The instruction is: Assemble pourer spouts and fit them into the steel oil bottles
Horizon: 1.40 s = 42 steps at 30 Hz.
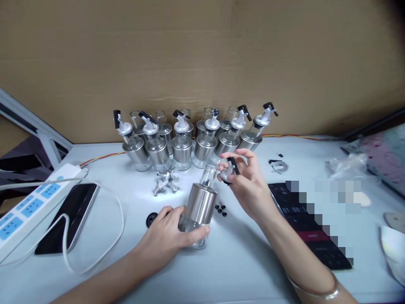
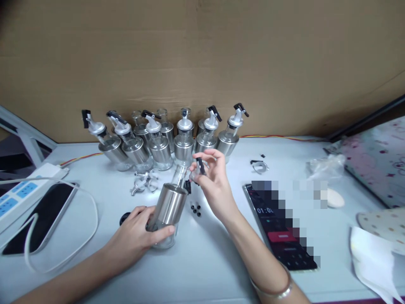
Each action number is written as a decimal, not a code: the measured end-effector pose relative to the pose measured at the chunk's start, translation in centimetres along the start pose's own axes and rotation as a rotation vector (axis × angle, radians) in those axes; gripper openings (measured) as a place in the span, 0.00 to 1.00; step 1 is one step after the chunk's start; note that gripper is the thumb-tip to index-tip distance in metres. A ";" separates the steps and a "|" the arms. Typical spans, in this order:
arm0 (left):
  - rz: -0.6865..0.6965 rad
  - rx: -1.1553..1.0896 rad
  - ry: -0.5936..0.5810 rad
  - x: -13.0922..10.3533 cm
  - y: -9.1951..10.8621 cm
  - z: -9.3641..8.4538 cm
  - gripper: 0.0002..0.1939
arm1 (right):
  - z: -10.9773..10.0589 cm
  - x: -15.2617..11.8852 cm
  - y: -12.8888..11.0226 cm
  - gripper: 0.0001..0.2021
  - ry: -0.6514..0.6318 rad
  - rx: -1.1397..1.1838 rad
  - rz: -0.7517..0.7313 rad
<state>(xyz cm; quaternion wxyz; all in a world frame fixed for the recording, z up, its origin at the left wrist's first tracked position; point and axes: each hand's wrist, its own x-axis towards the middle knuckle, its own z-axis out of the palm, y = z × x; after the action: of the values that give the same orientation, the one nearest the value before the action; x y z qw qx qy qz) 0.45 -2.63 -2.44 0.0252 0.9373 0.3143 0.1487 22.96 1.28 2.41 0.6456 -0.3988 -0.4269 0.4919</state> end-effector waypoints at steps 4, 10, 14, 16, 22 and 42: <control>-0.014 -0.037 -0.029 -0.2 0.0 0.3 0.20 | 0.0 0.4 0.2 0.15 0.065 -0.038 -0.105; -0.157 -0.208 -0.062 -0.6 0.0 0.7 0.19 | 0.4 0.0 0.2 0.01 0.134 -0.037 -0.171; -0.176 -0.223 -0.062 -0.6 0.1 0.7 0.19 | 0.8 -0.3 0.1 0.02 0.068 -0.023 -0.113; -0.183 -0.225 -0.062 -0.6 0.2 0.8 0.19 | 0.9 -0.3 0.1 0.03 0.035 -0.043 -0.103; -0.165 -0.217 -0.051 -1.1 0.2 1.6 0.20 | 0.7 -0.3 0.4 0.14 -0.016 -0.103 -0.075; -0.194 -0.234 -0.055 -1.6 -0.1 2.3 0.20 | 0.3 -0.5 0.3 0.34 -0.294 -0.070 0.013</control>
<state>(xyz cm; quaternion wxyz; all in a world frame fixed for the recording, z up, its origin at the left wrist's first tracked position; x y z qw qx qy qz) -0.16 -3.42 -5.04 0.1570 0.8968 0.3833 0.1555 22.50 0.90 2.16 0.5587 -0.3476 -0.5312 0.5337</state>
